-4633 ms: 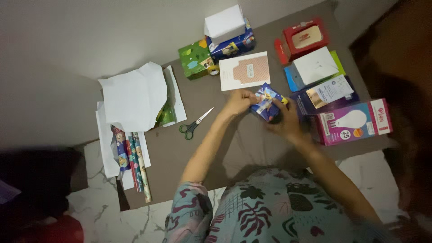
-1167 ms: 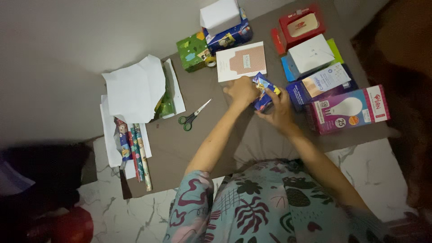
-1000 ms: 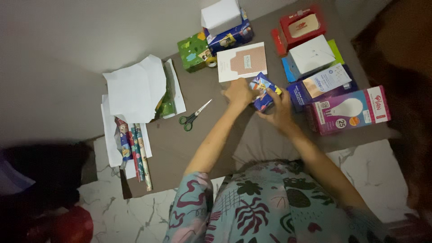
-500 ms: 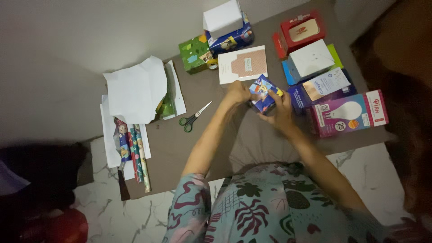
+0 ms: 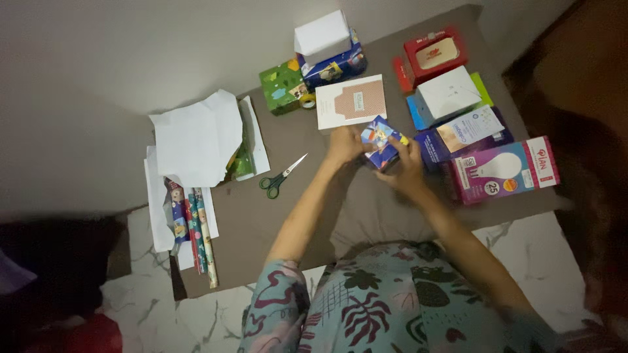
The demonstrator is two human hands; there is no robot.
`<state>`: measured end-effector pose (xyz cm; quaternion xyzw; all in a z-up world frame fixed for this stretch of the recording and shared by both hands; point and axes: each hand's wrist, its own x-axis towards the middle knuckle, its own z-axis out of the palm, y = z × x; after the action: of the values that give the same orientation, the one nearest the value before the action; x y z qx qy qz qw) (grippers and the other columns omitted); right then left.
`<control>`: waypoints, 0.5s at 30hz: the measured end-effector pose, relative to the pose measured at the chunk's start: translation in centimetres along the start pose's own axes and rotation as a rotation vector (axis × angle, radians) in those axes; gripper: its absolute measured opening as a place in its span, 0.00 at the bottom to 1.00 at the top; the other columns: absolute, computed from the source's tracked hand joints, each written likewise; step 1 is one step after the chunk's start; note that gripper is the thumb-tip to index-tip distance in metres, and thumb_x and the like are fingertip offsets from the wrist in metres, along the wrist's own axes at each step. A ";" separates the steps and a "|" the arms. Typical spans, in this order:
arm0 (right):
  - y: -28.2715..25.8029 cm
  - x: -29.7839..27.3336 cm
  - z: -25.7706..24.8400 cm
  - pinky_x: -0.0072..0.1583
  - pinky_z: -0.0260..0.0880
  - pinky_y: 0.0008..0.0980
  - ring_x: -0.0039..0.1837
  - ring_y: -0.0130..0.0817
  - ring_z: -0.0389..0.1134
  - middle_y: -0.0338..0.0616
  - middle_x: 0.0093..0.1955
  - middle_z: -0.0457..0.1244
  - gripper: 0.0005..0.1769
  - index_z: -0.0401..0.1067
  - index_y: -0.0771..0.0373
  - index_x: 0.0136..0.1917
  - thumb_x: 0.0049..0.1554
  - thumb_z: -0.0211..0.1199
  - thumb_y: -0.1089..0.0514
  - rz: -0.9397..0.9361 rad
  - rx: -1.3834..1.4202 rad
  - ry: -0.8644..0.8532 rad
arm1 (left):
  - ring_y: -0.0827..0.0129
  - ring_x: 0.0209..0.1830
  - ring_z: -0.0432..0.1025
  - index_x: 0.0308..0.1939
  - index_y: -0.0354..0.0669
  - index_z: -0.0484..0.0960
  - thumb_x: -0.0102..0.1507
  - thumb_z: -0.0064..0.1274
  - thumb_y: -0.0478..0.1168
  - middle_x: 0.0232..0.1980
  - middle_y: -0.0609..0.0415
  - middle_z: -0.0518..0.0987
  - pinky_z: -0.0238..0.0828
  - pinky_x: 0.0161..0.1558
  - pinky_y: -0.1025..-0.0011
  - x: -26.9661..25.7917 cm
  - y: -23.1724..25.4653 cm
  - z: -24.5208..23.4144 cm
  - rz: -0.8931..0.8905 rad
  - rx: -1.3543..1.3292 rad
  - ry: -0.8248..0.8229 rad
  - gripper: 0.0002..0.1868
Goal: The person wraps a small rectangular box with patterned paper, folds the edges, and secures them with tape. They use scissors to cut tape and handle multiple boxes on the table, placing the wrapped item aside.
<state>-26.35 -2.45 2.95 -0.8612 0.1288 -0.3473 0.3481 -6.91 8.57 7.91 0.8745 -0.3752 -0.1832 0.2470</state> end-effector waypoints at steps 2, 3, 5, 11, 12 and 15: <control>-0.1 0.4 -0.4 0.63 0.66 0.51 0.68 0.61 0.59 0.65 0.67 0.54 0.61 0.58 0.56 0.75 0.33 0.87 0.51 0.052 -0.035 -0.061 | 0.62 0.29 0.74 0.31 0.33 0.83 0.53 0.73 0.56 0.33 0.47 0.81 0.74 0.34 0.62 -0.3 -1.9 0.1 -0.072 -0.450 -0.027 0.27; -0.2 0.9 -0.6 0.62 0.66 0.50 0.68 0.61 0.58 0.66 0.67 0.54 0.62 0.57 0.59 0.74 0.32 0.87 0.51 0.076 -0.052 -0.091 | 0.64 0.30 0.73 0.34 0.34 0.81 0.55 0.72 0.55 0.35 0.50 0.80 0.73 0.32 0.61 -0.5 -2.9 -0.2 -0.106 -0.674 -0.037 0.26; -0.8 1.1 -1.6 0.68 0.66 0.48 0.71 0.55 0.60 0.61 0.70 0.55 0.61 0.57 0.60 0.76 0.36 0.86 0.52 0.092 0.095 -0.025 | 0.66 0.39 0.75 0.43 0.37 0.84 0.56 0.71 0.55 0.41 0.50 0.83 0.74 0.43 0.65 -2.2 -4.5 -0.9 -0.080 -0.756 0.047 0.25; -4.5 3.0 -3.9 0.71 0.67 0.44 0.71 0.50 0.63 0.57 0.70 0.57 0.61 0.57 0.65 0.76 0.37 0.87 0.52 0.027 0.226 -0.020 | 0.57 0.72 0.64 0.73 0.41 0.64 0.44 0.76 0.53 0.71 0.43 0.70 0.58 0.70 0.57 -7.7 -4.4 -4.1 0.085 -0.671 0.003 0.58; -5.4 3.4 -4.1 0.71 0.67 0.44 0.71 0.50 0.63 0.58 0.70 0.56 0.61 0.56 0.66 0.76 0.37 0.86 0.52 0.017 0.278 -0.036 | 0.55 0.77 0.59 0.77 0.42 0.59 0.42 0.78 0.52 0.75 0.42 0.66 0.52 0.74 0.55 -8.3 -3.9 -4.9 0.119 -0.611 -0.008 0.64; -7.8 5.1 -4.6 0.74 0.71 0.41 0.75 0.49 0.63 0.58 0.72 0.54 0.60 0.54 0.65 0.78 0.43 0.86 0.49 -0.122 0.392 -0.116 | 0.52 0.80 0.52 0.78 0.43 0.56 0.36 0.79 0.49 0.79 0.42 0.61 0.47 0.75 0.52 -9.2 -2.2 -7.5 0.215 -0.582 -0.025 0.71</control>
<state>-25.99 -1.48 13.30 -0.8017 -0.0136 -0.3361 0.4942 -7.88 18.99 14.03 0.7199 -0.4004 -0.2666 0.5004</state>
